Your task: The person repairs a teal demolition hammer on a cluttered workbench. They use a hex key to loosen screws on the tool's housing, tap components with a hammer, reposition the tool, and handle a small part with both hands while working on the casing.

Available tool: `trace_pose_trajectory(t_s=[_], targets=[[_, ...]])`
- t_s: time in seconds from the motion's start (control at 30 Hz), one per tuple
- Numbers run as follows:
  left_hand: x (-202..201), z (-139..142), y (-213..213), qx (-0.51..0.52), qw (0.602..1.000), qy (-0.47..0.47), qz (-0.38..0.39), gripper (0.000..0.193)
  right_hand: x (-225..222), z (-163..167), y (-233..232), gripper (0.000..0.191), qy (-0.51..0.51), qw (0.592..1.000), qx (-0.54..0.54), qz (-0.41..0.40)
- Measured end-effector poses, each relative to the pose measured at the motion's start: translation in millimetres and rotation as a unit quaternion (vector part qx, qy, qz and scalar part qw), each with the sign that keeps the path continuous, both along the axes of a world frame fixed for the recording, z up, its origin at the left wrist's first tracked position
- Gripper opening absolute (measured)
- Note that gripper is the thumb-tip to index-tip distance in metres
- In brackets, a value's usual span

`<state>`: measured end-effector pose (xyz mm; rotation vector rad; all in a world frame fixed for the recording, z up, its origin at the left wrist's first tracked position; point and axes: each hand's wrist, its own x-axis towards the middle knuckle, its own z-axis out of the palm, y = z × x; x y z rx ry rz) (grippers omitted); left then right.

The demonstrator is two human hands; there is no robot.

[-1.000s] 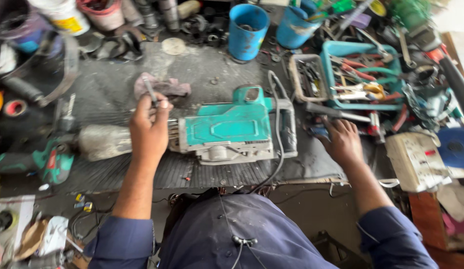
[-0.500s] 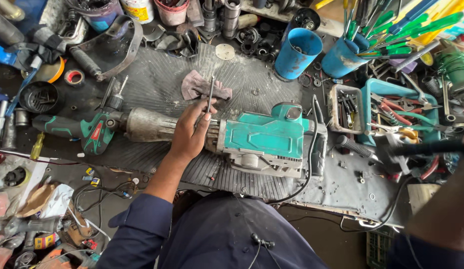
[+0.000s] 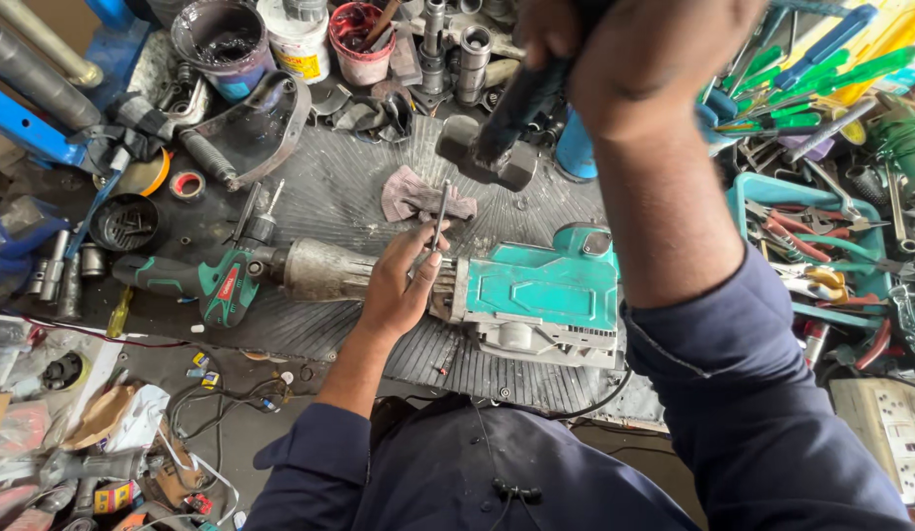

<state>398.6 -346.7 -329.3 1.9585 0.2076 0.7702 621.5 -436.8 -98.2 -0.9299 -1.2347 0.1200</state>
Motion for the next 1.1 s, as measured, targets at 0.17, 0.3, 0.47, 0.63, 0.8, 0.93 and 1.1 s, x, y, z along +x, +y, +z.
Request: trace_pose_trajectory(t_s=[0.17,0.3,0.47,0.63,0.8,0.93,1.1], targets=[[-0.9,0.3,2.0,-0.005,1.000,-0.003,-0.005,0.047,-1.0,-6.8,40.4,0.060,-0.053,0.994,-0.058,0.076],[-1.1,2.3,3.2,0.000,1.000,-0.010,-0.007,0.046,-14.4,-14.5,51.4,0.048,-0.005,0.997,-0.016,0.077],[-1.1,2.8,2.7,-0.004,1.000,-0.014,-0.008,0.046,-54.9,-1.2,31.3,0.058,-0.081,0.992,-0.035,0.087],[0.4,-3.2,-0.2,-0.013,1.000,-0.005,0.007,0.038,-89.6,9.9,19.5,0.061,-0.128,0.984,-0.001,0.122],[4.2,-10.1,-1.4,-0.041,0.999,-0.010,0.014,0.032,-75.0,2.0,16.9,0.064,-0.133,0.984,-0.016,0.115],[6.1,-14.0,0.6,-0.051,0.999,-0.017,0.009,0.032,-42.8,-19.1,32.3,0.059,-0.026,0.989,-0.081,0.122],[6.9,-16.8,-0.2,-0.078,0.997,-0.027,0.008,0.031,-3.8,-51.9,56.1,0.068,-0.118,0.984,-0.045,0.129]])
